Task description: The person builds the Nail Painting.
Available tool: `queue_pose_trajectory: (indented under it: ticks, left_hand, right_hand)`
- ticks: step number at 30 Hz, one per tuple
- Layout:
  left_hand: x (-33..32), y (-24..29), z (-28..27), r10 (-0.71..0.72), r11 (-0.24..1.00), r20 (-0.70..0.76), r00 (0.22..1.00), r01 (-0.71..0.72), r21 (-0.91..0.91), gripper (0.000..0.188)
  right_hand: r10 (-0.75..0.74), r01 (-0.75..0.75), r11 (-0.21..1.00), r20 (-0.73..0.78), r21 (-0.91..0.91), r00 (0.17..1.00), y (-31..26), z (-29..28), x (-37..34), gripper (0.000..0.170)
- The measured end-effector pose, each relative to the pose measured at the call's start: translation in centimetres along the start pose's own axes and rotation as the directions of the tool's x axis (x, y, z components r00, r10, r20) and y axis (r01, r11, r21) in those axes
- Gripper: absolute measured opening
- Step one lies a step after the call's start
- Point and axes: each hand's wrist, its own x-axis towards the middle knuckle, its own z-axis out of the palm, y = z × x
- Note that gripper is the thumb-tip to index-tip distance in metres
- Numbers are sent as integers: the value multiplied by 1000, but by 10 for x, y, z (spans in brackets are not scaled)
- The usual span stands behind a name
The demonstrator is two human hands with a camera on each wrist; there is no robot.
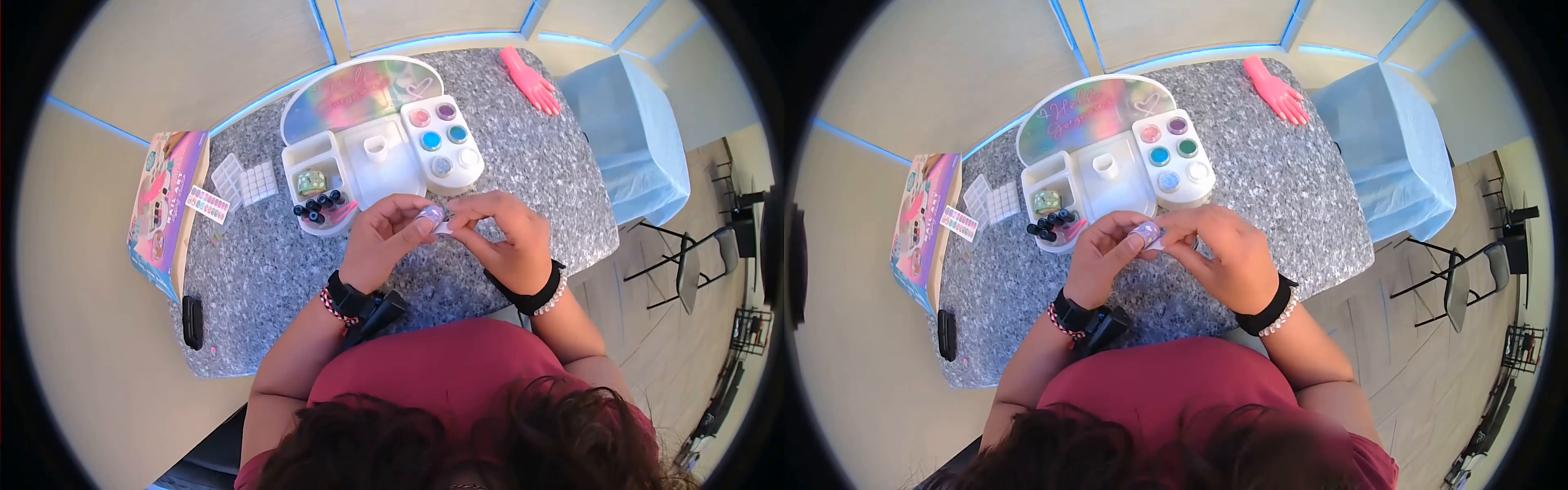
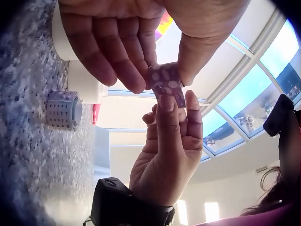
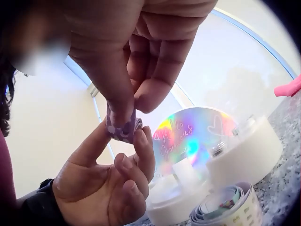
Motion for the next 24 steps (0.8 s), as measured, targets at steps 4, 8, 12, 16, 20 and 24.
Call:
queue_pose_trajectory:
  ticks: [4, 8, 12, 16, 20, 24]
  left_hand:
    - [0, 2, 1, -1, 1000, -33, 999, 2, 26, 31]
    - [-2, 8, 0, -20, 998, 49, 999, 17, 53, 33]
    - [-9, 25, 8, -140, 978, 170, 976, 110, 175, 43]
    - [-13, 34, 25, -61, 919, 201, 978, -24, 395, 56]
    - [-11, 40, 24, -214, 864, 248, 945, 65, 499, 63]
    - [-11, 25, 18, 34, 828, 250, 968, -167, 536, 54]
  right_hand:
    - [-116, 105, 988, -97, -114, 988, -1, -13, 7, 37]
    - [-175, 123, 967, -232, -223, 957, -5, -28, 12, 39]
    - [-266, 199, 927, -185, -318, 946, -16, -21, 15, 34]
    - [-359, 402, 888, 208, -223, 910, -13, -10, 17, 32]
    - [-267, 355, 923, 417, -148, 869, -12, -1, 12, 40]
    - [-256, 306, 950, 396, -67, 882, -13, -4, 17, 38]
